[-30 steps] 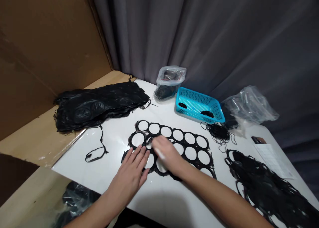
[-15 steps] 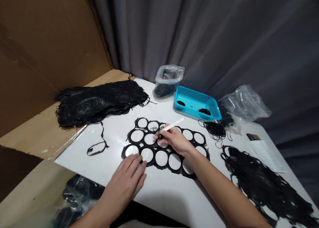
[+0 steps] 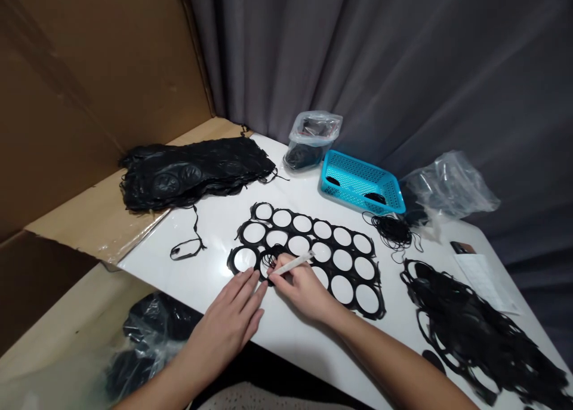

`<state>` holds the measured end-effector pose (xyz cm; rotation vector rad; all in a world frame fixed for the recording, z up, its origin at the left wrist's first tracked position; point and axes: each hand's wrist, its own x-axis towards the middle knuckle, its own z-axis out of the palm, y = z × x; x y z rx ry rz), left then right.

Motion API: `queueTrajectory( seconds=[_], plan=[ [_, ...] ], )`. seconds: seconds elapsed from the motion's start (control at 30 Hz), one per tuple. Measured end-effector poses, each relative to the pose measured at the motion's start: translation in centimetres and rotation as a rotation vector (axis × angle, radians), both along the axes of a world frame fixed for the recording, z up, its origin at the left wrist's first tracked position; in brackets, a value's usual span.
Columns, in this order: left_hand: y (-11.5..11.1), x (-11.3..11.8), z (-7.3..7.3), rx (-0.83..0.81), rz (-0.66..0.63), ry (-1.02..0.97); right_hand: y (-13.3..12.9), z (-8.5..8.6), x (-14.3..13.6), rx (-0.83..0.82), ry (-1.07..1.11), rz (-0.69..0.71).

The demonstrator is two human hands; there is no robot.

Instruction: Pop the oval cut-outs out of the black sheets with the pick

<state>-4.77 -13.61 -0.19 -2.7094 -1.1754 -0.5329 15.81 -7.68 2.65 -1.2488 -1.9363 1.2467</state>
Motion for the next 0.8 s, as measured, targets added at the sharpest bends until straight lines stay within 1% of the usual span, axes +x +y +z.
queueTrajectory(
  seconds=[0.1, 0.17, 0.23, 0.3, 0.37, 0.4, 0.43, 0.47, 0.5, 0.53, 0.57, 0.6, 0.63, 0.67, 0.7, 0.8],
  plan=[
    [-0.1, 0.0, -0.1, -0.013, 0.002, -0.01, 0.0, -0.1, 0.0, 0.047, -0.022, 0.011],
    [-0.1, 0.0, -0.1, -0.023, 0.003, -0.024, -0.4, -0.2, -0.1, 0.114, -0.051, 0.025],
    [-0.1, 0.0, -0.2, -0.032, 0.001, -0.039, -1.1, -0.4, -0.3, 0.229, -0.104, 0.051],
    [-0.1, 0.0, -0.3, -0.044, -0.002, -0.044, -1.6, -0.7, -0.5, 0.368, -0.174, 0.127],
    [0.0, 0.0, -0.4, -0.064, -0.005, -0.05, -1.2, -0.8, -0.3, 0.48, -0.231, 0.207],
    [0.0, 0.0, -0.5, -0.077, -0.004, -0.054, -0.5, -0.7, 0.1, 0.519, -0.243, 0.2],
    [0.0, 0.0, -0.6, -0.092, -0.001, -0.058, 0.6, -0.6, 0.7, 0.548, -0.245, 0.14],
    [0.0, 0.0, -0.6, -0.104, 0.001, -0.061, 2.0, -0.4, 1.4, 0.561, -0.237, 0.024],
    [0.0, 0.0, -0.7, -0.111, 0.0, -0.063, 3.5, -0.1, 2.2, 0.576, -0.222, -0.132],
    [0.0, 0.0, -0.7, -0.115, -0.005, -0.06, 5.1, 0.3, 3.1, 0.559, -0.207, -0.297],
    [0.0, 0.0, -0.6, -0.113, -0.006, -0.057, 6.6, 0.6, 3.7, 0.504, -0.178, -0.438],
    [0.0, 0.0, -0.5, -0.107, -0.007, -0.056, 7.8, 0.8, 4.2, 0.419, -0.143, -0.52],
    [0.0, 0.0, -0.4, -0.101, -0.01, -0.056, 8.7, 1.0, 4.3, 0.306, -0.085, -0.561],
    [0.0, -0.1, -0.3, -0.098, -0.015, -0.058, 9.2, 1.1, 4.1, 0.176, -0.007, -0.552],
    [0.0, -0.2, -0.1, -0.102, -0.022, -0.063, 9.4, 1.0, 3.5, 0.041, 0.087, -0.507],
    [-0.2, -0.9, 0.3, -0.11, -0.024, -0.121, 8.1, 0.6, 0.5, -0.303, 0.405, -0.335]
  ],
)
